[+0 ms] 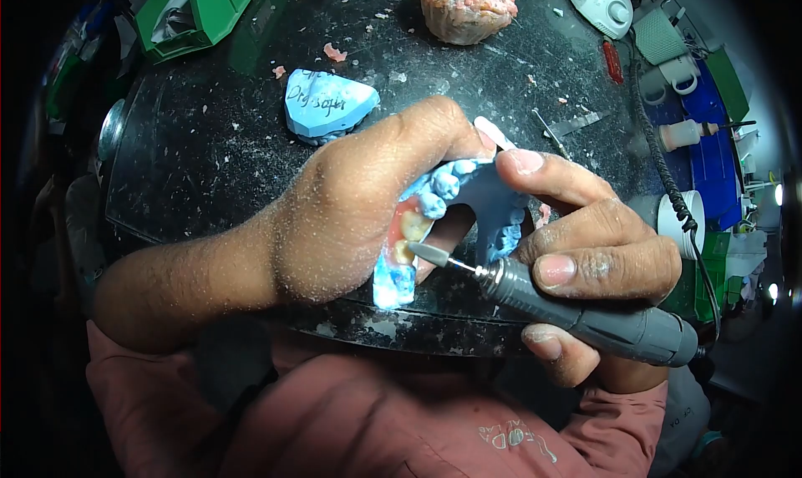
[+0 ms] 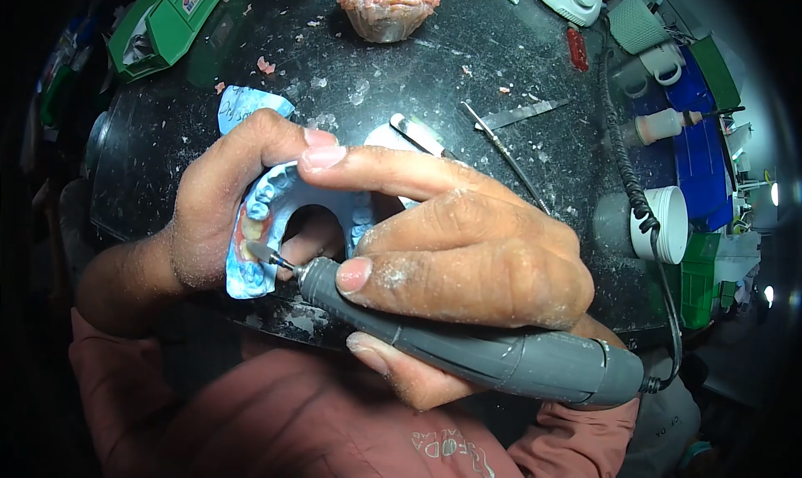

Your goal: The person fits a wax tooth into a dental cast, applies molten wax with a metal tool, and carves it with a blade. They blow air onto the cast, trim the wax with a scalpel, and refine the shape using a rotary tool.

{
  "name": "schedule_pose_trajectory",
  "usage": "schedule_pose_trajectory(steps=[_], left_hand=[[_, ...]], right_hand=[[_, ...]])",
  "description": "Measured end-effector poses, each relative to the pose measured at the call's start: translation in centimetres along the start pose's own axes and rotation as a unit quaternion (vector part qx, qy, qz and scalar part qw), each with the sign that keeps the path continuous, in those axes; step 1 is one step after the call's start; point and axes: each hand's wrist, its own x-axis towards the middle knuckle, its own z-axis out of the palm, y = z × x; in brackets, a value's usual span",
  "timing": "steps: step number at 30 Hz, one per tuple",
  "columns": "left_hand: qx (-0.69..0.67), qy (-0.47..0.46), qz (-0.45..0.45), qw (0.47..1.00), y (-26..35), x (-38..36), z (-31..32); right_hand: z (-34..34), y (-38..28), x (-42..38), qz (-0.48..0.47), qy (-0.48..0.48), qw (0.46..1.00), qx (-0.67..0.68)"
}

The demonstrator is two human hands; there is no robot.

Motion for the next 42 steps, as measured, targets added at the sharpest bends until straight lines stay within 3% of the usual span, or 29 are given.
schedule_pose_trajectory(steps=[4,7,16,22,25,26,28,29,32,34,36,37,40,42], left_hand=[[0.077,0.016,0.032,0.996,0.0,0.1,0.1],[0.003,0.003,-0.004,1.0,0.2,0.0,0.1],[0.031,0.005,0.011,0.999,0.1,0.2,0.0],[0.035,0.0,0.027,0.999,-0.2,0.2,0.1],[-0.036,0.042,0.005,0.998,0.1,0.8,0.4],[-0.213,0.012,-0.166,0.963,0.5,1.3,0.2],[-0.37,-0.022,-0.323,0.871,1.1,2.3,0.1],[-0.427,-0.021,-0.314,0.848,1.2,2.9,0.2],[-0.529,-0.02,-0.264,0.806,0.6,3.3,-0.1],[-0.53,0.057,-0.275,0.8,1.4,3.8,0.2],[-0.52,0.149,-0.269,0.797,2.3,4.4,0.3],[-0.561,0.142,-0.229,0.783,1.6,3.9,-0.1],[-0.57,0.087,-0.135,0.806,0.5,3.4,-1.1],[-0.542,0.122,-0.131,0.821,1.3,3.6,-0.6]], right_hand=[[0.1,-0.1,0.0,0.009,0.006,1.0,0.003],[0.1,-0.1,0.0,0.011,0.009,1.0,-0.006],[0.2,-0.3,-0.4,0.053,0.042,0.997,0.03],[0.0,-0.2,-0.2,0.048,0.011,0.999,-0.007],[-1.2,0.4,-0.1,0.012,0.011,1.0,-0.015],[-1.8,0.5,-0.2,0.009,0.03,0.999,-0.021],[-2.8,1.2,-0.3,0.011,0.139,0.989,-0.04],[-3.3,1.7,-0.4,0.016,0.213,0.975,-0.054],[-6.3,2.5,0.2,0.067,0.38,0.915,-0.114],[-10.2,2.8,-1.3,0.219,0.422,0.878,-0.052],[-13.9,2.4,-2.5,0.414,0.363,0.833,-0.055],[-14.3,2.3,-2.6,0.473,0.349,0.799,-0.13],[-17.3,4.3,-5.5,0.567,0.214,0.753,-0.255],[-17.7,5.5,-6.4,0.585,0.154,0.708,-0.364]])
